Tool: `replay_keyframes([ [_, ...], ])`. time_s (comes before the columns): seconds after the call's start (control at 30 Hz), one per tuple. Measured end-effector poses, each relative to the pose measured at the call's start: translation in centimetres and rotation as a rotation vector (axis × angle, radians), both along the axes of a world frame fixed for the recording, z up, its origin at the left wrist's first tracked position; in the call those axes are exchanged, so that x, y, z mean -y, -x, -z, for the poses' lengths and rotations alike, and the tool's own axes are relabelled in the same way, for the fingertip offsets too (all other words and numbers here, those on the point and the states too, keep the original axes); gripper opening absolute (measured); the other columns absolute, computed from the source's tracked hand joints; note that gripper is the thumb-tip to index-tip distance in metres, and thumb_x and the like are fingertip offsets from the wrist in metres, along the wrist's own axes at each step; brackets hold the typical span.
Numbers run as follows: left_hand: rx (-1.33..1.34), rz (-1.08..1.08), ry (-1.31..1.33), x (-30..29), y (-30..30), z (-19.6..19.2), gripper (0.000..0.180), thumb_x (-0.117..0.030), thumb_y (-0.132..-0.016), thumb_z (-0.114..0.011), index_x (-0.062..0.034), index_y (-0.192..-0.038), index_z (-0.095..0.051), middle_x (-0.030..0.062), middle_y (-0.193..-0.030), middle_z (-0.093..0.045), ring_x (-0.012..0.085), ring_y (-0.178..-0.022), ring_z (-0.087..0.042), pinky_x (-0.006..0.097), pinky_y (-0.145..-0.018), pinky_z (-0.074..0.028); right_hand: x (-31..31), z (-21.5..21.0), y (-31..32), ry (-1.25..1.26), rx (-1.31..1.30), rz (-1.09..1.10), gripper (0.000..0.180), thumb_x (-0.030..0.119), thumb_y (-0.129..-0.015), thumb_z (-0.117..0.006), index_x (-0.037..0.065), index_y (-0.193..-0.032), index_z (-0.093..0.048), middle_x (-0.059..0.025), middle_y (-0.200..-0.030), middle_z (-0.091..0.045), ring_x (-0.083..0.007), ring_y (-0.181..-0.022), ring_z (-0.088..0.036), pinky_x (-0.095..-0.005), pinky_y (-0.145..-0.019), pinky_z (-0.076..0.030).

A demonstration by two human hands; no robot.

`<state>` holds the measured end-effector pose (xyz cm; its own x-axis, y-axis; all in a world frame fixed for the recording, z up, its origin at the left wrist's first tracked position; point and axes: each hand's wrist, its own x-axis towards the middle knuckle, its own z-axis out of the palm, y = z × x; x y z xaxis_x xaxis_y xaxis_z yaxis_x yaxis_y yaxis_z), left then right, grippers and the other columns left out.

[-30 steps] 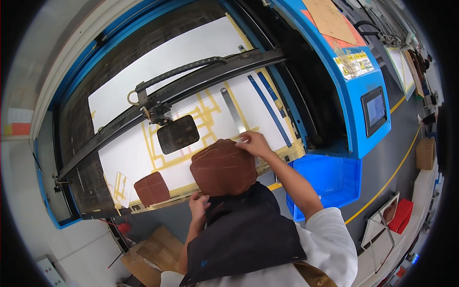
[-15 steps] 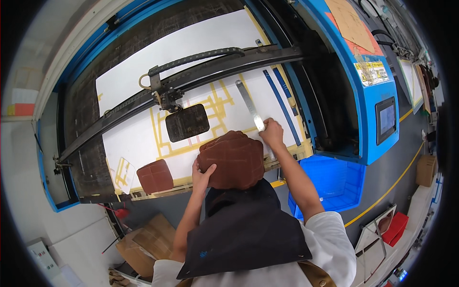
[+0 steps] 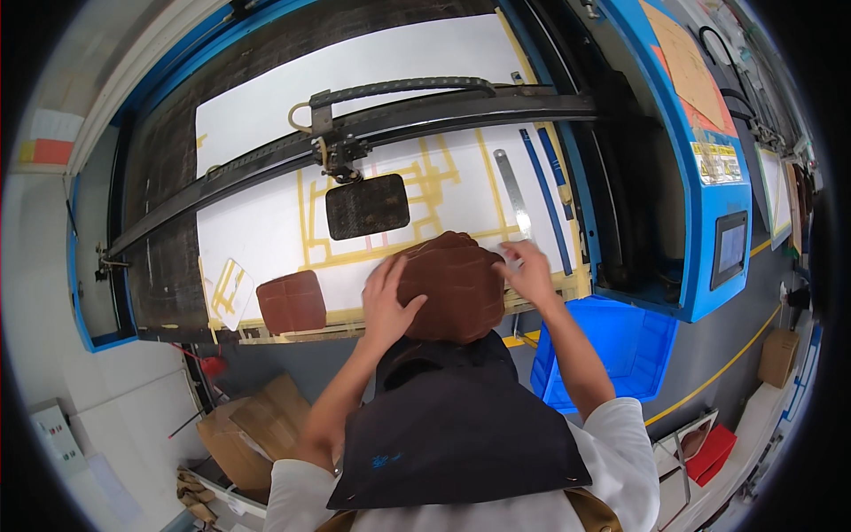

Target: Aligning leather pieces on a laser cutting machine using a ruler and operating the machine's control panel.

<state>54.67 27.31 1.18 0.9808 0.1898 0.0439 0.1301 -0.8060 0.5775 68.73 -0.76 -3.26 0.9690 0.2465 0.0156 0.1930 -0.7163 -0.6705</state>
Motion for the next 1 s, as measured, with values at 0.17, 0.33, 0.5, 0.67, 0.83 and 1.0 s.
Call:
replay_keyframes([
  [0.17,-0.196,0.179,0.019,-1.2,-3.3,-0.5,0.078,-0.035,-0.07,-0.088,-0.0111,-0.139,-0.059,0.0128,-0.131,-0.062,0.0319,-0.13,-0.052,0.045,-0.11,-0.039,-4.6,-4.6,1.9,0.086,-0.357,-0.356,0.067,0.036,-0.061,-0.095,0.013,-0.118,-0.068,-0.0077,-0.104,-0.067,-0.0276,-0.106,-0.065,-0.0404,-0.091,-0.054],
  [0.33,-0.339,0.238,-0.003,-2.0,-4.8,-0.8,0.082,-0.043,-0.064,-0.091,-0.0138,-0.134,-0.059,0.0118,-0.127,-0.061,0.0336,-0.125,-0.054,0.049,-0.106,-0.042,-5.4,-4.7,0.7,0.178,-0.482,-0.334,0.071,0.039,-0.051,-0.098,0.013,-0.108,-0.065,-0.0078,-0.101,-0.065,-0.028,-0.101,-0.064,-0.04,-0.087,-0.053],
  [0.5,-0.391,0.233,-0.008,-2.5,-4.9,-0.7,0.089,-0.047,-0.064,-0.091,-0.0138,-0.138,-0.055,0.0122,-0.13,-0.059,0.0336,-0.126,-0.054,0.05,-0.103,-0.043,-5.8,-5.1,0.2,0.222,-0.487,-0.348,0.065,0.037,-0.051,-0.098,0.012,-0.101,-0.065,-0.0089,-0.101,-0.065,-0.0294,-0.102,-0.064,-0.0401,-0.087,-0.053],
  [0.67,-0.353,0.205,0.017,-2.5,-3.7,-0.4,0.09,-0.045,-0.062,-0.091,-0.0148,-0.139,-0.056,0.0117,-0.132,-0.057,0.033,-0.127,-0.053,0.05,-0.104,-0.043,-6.3,-6.4,0.6,0.253,-0.57,-0.313,0.055,0.029,-0.055,-0.097,0.008,-0.094,-0.066,-0.0128,-0.092,-0.068,-0.0321,-0.09,-0.068,-0.0402,-0.081,-0.054],
  [0.83,0.09,0.313,0.074,-2.7,-2.7,0.6,0.088,-0.034,-0.059,-0.092,-0.0191,-0.139,-0.058,0.0103,-0.145,-0.05,0.0334,-0.136,-0.048,0.05,-0.114,-0.037,-6.0,-7.9,4.0,-0.097,-0.508,-0.214,0.043,0.013,-0.064,-0.093,0.005,-0.098,-0.068,-0.014,-0.086,-0.068,-0.0343,-0.081,-0.069,-0.0397,-0.074,-0.055],
  [1.0,0.126,0.488,0.417,-5.8,-2.0,2.5,0.039,-0.018,-0.069,-0.087,-0.0116,-0.103,-0.069,0.0054,-0.108,-0.069,0.0288,-0.122,-0.061,0.05,-0.108,-0.044,-10.8,-17.4,4.3,-0.143,-0.53,-0.555,0.021,0.004,-0.073,-0.087,0.004,-0.088,-0.073,-0.0114,-0.085,-0.067,-0.0309,-0.079,-0.068,-0.0391,-0.071,-0.054],
])
